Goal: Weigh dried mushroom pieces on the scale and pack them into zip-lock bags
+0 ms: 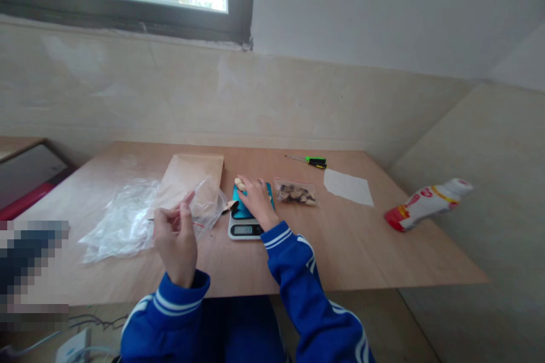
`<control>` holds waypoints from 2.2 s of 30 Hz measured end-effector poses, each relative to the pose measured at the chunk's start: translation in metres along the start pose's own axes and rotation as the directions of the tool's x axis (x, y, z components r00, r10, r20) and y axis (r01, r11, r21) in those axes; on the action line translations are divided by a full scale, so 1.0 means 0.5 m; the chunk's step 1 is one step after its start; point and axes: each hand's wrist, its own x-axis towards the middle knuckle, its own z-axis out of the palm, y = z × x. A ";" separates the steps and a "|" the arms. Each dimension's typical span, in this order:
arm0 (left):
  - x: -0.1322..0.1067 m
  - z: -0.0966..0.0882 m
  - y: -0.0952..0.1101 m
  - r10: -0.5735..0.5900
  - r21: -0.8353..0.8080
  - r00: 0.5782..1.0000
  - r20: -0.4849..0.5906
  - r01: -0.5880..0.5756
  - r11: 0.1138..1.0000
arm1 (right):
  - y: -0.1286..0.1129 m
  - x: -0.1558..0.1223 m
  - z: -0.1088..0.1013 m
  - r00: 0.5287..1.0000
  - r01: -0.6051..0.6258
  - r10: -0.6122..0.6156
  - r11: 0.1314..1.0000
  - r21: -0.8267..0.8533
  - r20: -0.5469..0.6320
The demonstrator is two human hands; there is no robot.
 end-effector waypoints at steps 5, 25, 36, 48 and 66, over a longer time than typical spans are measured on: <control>0.008 0.005 -0.007 -0.017 0.004 1.000 -0.016 0.017 1.000 | -0.014 0.005 -0.014 0.978 -0.134 0.165 0.965 0.226 -0.127; 0.023 -0.023 -0.015 -0.162 -0.211 0.980 -0.113 0.136 0.968 | -0.095 -0.075 0.029 0.997 -0.004 0.007 0.999 -0.039 0.081; 0.020 -0.033 -0.005 -0.151 -0.251 0.987 -0.053 0.134 0.959 | -0.104 -0.101 0.052 0.989 0.087 -0.050 0.960 -0.265 0.141; 0.003 -0.026 0.000 -0.120 -0.203 0.992 -0.030 0.111 0.973 | -0.164 -0.062 -0.136 0.984 0.061 -0.057 0.998 0.018 -0.168; -0.001 -0.032 0.010 -0.169 -0.200 0.985 -0.038 0.159 0.967 | 0.080 -0.099 0.018 0.987 -0.148 0.155 0.980 0.134 -0.044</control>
